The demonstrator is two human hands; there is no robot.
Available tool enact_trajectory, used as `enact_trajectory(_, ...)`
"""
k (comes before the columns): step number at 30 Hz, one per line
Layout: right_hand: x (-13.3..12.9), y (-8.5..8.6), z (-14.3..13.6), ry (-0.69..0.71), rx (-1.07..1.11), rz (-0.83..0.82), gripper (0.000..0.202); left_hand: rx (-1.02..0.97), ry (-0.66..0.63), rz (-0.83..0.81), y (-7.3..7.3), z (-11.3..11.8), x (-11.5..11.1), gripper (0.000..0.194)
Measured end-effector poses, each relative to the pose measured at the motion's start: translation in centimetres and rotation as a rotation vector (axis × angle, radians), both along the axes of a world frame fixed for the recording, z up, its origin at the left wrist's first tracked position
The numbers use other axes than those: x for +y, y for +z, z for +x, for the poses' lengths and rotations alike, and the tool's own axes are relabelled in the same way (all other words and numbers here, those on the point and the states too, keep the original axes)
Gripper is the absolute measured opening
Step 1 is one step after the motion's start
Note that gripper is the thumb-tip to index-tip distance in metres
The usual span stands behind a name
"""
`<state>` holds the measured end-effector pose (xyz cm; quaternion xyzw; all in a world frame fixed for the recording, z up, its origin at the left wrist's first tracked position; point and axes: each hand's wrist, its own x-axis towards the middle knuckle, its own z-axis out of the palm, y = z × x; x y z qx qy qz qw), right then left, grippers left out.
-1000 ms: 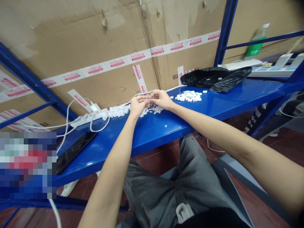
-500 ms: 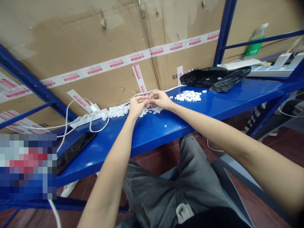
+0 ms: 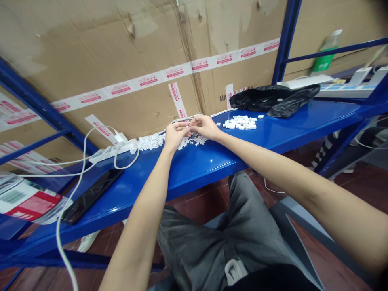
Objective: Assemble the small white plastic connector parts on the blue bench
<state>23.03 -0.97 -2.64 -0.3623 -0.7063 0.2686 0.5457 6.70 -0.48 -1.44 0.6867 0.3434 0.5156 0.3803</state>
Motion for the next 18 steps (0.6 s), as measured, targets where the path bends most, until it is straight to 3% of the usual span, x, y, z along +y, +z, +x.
enact_trajectory(18, -0.13, 0.08, 0.03, -0.006, -0.108, 0.015, 0.011, 0.231, 0.094, 0.202, -0.48, 0.13, -0.38, 0.026)
